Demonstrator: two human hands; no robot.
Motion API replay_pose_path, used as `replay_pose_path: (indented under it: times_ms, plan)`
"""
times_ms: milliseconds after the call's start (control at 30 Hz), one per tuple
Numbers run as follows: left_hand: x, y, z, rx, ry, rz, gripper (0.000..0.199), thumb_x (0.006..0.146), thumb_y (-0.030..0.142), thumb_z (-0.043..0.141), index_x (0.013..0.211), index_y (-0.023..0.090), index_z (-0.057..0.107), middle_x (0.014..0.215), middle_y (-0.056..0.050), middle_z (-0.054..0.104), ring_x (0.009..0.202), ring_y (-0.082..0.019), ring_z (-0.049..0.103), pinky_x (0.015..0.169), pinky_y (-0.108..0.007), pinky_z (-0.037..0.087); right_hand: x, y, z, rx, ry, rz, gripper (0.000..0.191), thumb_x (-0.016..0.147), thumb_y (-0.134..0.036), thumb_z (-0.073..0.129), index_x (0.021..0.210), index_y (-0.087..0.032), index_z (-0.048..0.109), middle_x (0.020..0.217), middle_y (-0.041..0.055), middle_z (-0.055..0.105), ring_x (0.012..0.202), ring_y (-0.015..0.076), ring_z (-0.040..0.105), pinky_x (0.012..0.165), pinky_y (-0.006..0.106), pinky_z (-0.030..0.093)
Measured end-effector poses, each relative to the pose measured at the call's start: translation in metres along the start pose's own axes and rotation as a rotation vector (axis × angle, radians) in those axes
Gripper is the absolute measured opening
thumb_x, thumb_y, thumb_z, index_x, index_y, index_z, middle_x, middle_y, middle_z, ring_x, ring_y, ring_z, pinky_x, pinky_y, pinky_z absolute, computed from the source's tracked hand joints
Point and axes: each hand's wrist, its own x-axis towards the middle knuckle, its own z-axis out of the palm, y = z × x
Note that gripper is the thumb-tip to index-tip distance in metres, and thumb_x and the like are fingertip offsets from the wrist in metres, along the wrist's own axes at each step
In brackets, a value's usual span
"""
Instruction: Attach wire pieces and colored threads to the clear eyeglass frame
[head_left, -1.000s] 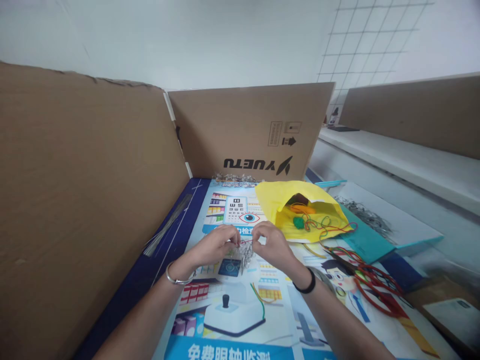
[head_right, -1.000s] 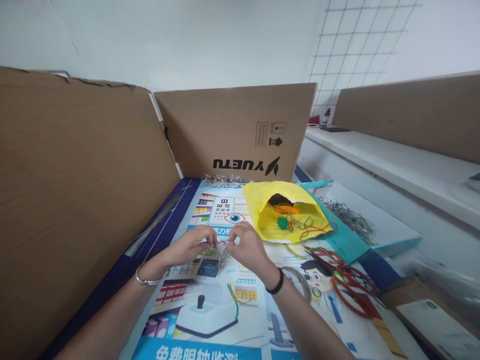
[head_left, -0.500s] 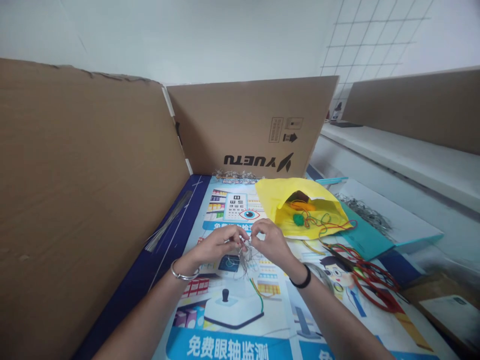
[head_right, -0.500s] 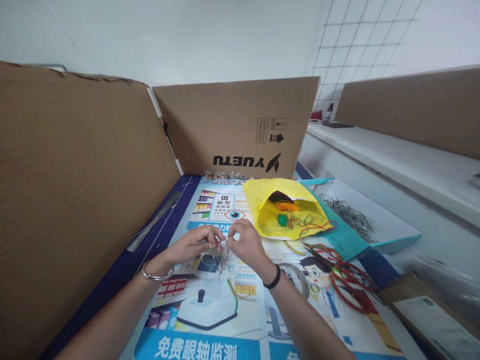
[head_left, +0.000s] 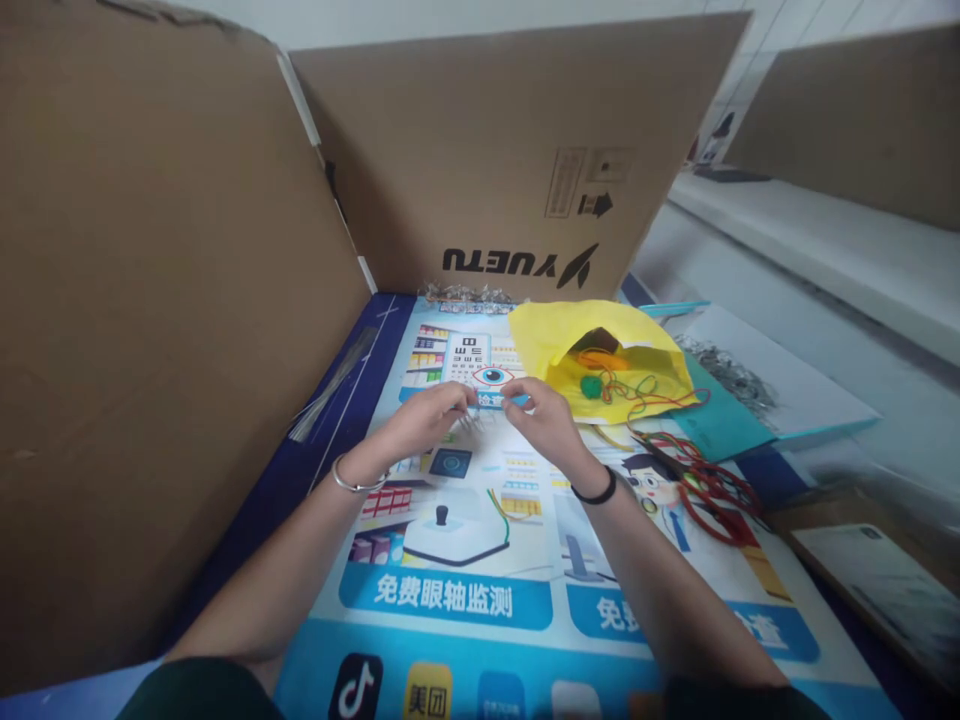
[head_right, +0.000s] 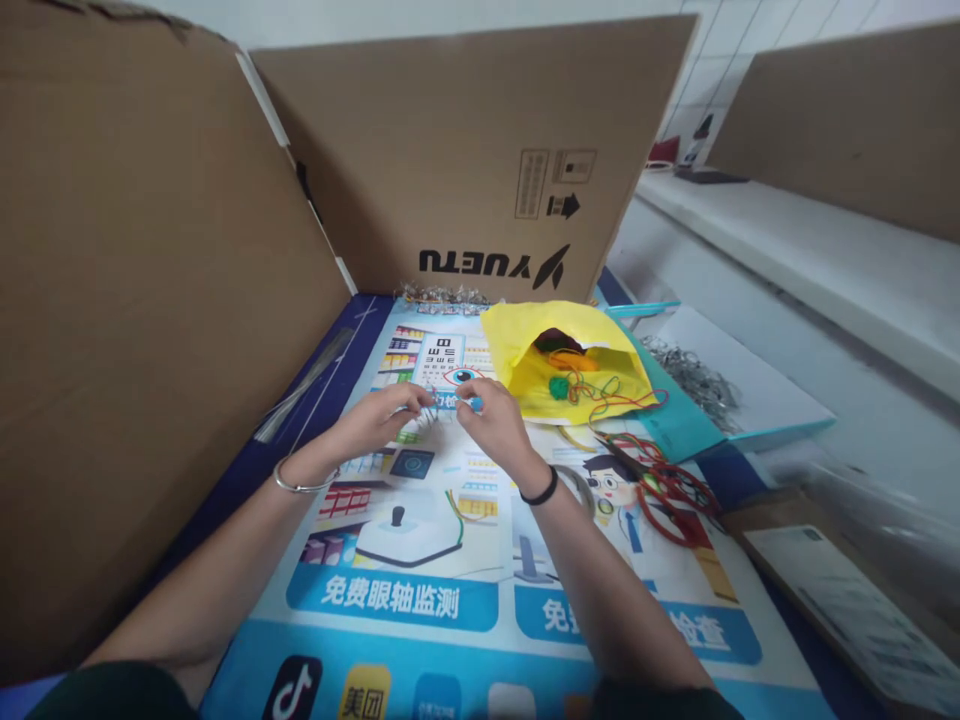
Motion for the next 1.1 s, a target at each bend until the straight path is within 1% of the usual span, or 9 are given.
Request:
replay_pose_path:
  times_ms: [100, 200, 300, 400, 533, 667, 800, 1000, 1100]
  plan:
    - [0.0, -0.005, 0.004, 0.19, 0.067, -0.017, 0.012, 0.086, 0.009, 0.043, 0.084, 0.018, 0.051, 0.104, -0.006, 0.063, 0.099, -0.018, 0.057, 0.086, -0.035, 0.045, 0.002, 0.003, -0.003, -0.026, -0.024, 0.007, 0.015, 0.075, -0.02, 0.053, 0.088, -0.019, 0.061, 0.088, 0.0026, 0.066, 0.081, 0.0155, 0.06, 0.07, 0.026, 0.045]
    - [-0.004, -0.008, 0.015, 0.401, 0.043, -0.033, 0.017, 0.085, 0.005, 0.041, 0.085, 0.016, 0.053, 0.1, -0.008, 0.064, 0.096, -0.021, 0.057, 0.087, -0.038, 0.043, 0.002, -0.002, -0.008, -0.125, -0.09, -0.012, 0.011, 0.075, -0.017, 0.053, 0.081, -0.019, 0.062, 0.079, 0.0015, 0.065, 0.074, 0.0143, 0.059, 0.067, 0.025, 0.043]
    - [-0.011, -0.005, 0.027, 0.542, -0.013, -0.001, 0.024, 0.081, 0.0, 0.04, 0.09, 0.016, 0.055, 0.096, -0.008, 0.065, 0.093, -0.022, 0.058, 0.091, -0.04, 0.04, 0.001, -0.014, -0.014, -0.287, -0.247, -0.044, 0.011, 0.075, -0.016, 0.052, 0.072, -0.02, 0.062, 0.074, 0.0017, 0.064, 0.069, 0.014, 0.057, 0.062, 0.023, 0.039]
    - [-0.014, 0.002, 0.033, 0.632, -0.003, 0.021, 0.029, 0.079, -0.003, 0.039, 0.093, 0.016, 0.056, 0.095, -0.008, 0.065, 0.089, -0.021, 0.059, 0.097, -0.042, 0.035, -0.006, -0.027, -0.016, -0.453, -0.392, -0.108, 0.015, 0.076, -0.014, 0.05, 0.067, -0.02, 0.061, 0.072, 0.0034, 0.065, 0.066, 0.0144, 0.056, 0.057, 0.024, 0.034]
    - [-0.017, 0.012, 0.036, 0.697, 0.003, 0.031, 0.024, 0.08, -0.001, 0.04, 0.086, 0.016, 0.056, 0.087, -0.008, 0.064, 0.083, -0.022, 0.059, 0.097, -0.046, 0.034, -0.026, -0.036, -0.017, -0.639, -0.583, -0.257, 0.02, 0.077, -0.012, 0.049, 0.067, -0.019, 0.064, 0.075, 0.0086, 0.067, 0.067, 0.0184, 0.059, 0.055, 0.027, 0.032]
    - [-0.022, 0.02, 0.044, 0.697, 0.018, 0.054, 0.024, 0.081, 0.0, 0.04, 0.087, 0.016, 0.057, 0.086, -0.008, 0.062, 0.085, -0.021, 0.058, 0.099, -0.046, 0.032, -0.058, -0.034, -0.021, -0.675, -0.722, -0.317, 0.014, 0.073, -0.012, 0.055, 0.067, -0.018, 0.066, 0.075, 0.0111, 0.068, 0.069, 0.0216, 0.061, 0.057, 0.028, 0.034]
    - [-0.033, 0.03, 0.054, 0.714, -0.019, 0.088, 0.021, 0.083, 0.002, 0.043, 0.087, 0.015, 0.058, 0.092, -0.008, 0.062, 0.092, -0.02, 0.057, 0.101, -0.045, 0.03, -0.085, -0.03, -0.025, -0.698, -0.781, -0.345, 0.01, 0.073, -0.014, 0.058, 0.076, -0.015, 0.067, 0.08, 0.0125, 0.067, 0.074, 0.0226, 0.061, 0.062, 0.029, 0.038]
    - [-0.042, 0.043, 0.053, 0.759, -0.047, 0.037, 0.017, 0.083, 0.003, 0.045, 0.084, 0.016, 0.056, 0.093, -0.007, 0.061, 0.088, -0.02, 0.055, 0.094, -0.04, 0.035, -0.106, -0.022, -0.015, -0.791, -0.74, -0.45, 0.018, 0.08, -0.003, 0.047, 0.084, -0.012, 0.062, 0.083, 0.0119, 0.063, 0.08, 0.0224, 0.057, 0.067, 0.031, 0.038]
    - [-0.041, 0.048, 0.05, 0.758, -0.033, -0.01, 0.015, 0.083, 0.005, 0.045, 0.084, 0.016, 0.056, 0.089, -0.006, 0.061, 0.083, -0.02, 0.054, 0.083, -0.037, 0.039, -0.109, -0.013, -0.008, -0.631, -0.691, -0.356, 0.018, 0.08, -0.002, 0.045, 0.085, -0.011, 0.061, 0.086, 0.0138, 0.063, 0.084, 0.0222, 0.056, 0.071, 0.03, 0.038]
